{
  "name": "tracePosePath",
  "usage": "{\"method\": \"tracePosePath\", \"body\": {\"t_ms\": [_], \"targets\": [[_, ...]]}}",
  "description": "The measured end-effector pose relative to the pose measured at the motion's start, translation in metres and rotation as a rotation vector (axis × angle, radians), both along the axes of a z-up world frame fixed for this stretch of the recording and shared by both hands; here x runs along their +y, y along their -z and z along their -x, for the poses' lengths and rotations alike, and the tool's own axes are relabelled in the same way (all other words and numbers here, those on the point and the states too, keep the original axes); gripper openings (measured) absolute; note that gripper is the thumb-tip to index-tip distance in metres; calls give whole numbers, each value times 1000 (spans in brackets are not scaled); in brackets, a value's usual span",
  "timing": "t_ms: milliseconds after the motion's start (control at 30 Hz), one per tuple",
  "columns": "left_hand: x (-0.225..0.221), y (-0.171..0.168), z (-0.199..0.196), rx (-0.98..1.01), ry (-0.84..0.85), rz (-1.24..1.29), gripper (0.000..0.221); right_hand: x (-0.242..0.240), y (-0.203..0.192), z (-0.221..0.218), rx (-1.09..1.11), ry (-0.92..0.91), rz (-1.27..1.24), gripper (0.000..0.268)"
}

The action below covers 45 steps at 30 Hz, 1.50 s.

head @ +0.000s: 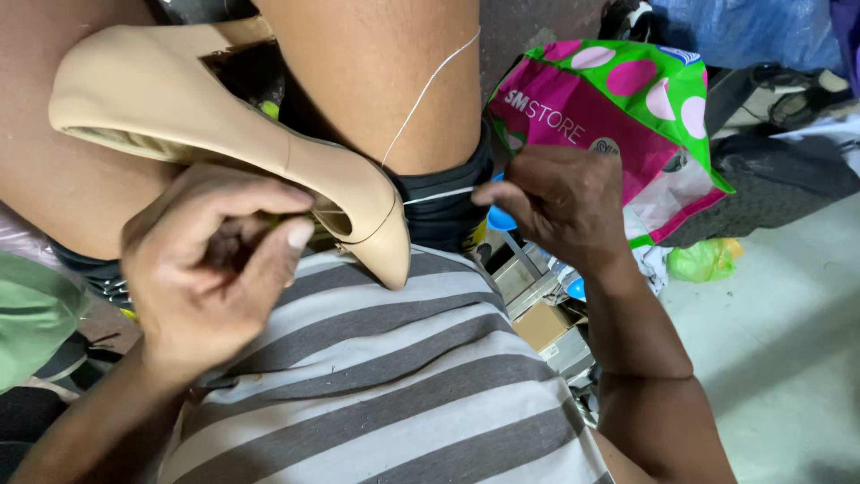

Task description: The person stitches the upper part of a beige high-heeled shoe using a needle and white thread while holding the shoe in their lap.

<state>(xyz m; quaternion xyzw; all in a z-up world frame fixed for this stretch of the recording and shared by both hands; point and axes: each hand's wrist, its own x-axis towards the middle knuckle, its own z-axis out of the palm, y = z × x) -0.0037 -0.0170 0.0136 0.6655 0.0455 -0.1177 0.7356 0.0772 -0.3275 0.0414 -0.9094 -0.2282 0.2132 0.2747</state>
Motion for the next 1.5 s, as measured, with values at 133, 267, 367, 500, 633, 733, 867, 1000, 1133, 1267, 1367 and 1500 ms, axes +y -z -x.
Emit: {"method": "tracePosePath", "body": {"t_ms": [133, 267, 367, 500, 633, 733, 867, 1000, 1133, 1267, 1367, 1500], "targets": [[-14, -26, -9, -387, 127, -451, 26, 7, -8, 10, 101, -29, -164, 50], [-41, -37, -34, -601, 367, -655, 28, 16, -11, 6, 122, -68, -203, 48], [-50, -26, -45, -588, 470, -740, 19, 20, -10, 5, 117, -93, -188, 50], [-40, -19, -43, -322, 488, -402, 8, 29, -7, 9, 178, -166, -348, 47], [-31, -21, -40, -287, 356, -286, 6, 53, 0, 34, 217, 119, -434, 35], [-33, -20, -34, -264, 289, -235, 10, 55, 7, 45, 161, 98, -392, 23], [-45, -19, -36, -280, 228, -70, 29, 35, 10, 40, 247, 89, -373, 19], [-39, -24, -38, -25, 281, 131, 39, 19, 10, 44, 802, 405, -709, 7], [-39, -22, -33, -30, 271, 84, 39, 23, 19, 55, 722, 494, -519, 28], [-45, -13, -28, -69, 170, 347, 41, 5, 41, 70, 725, 297, -529, 10], [-47, -14, -31, 2, 169, 297, 44, -23, 48, 67, 1021, 475, -690, 10], [-52, -17, -36, -183, 275, -118, 51, -47, 32, 54, 821, 634, -805, 7]]}}
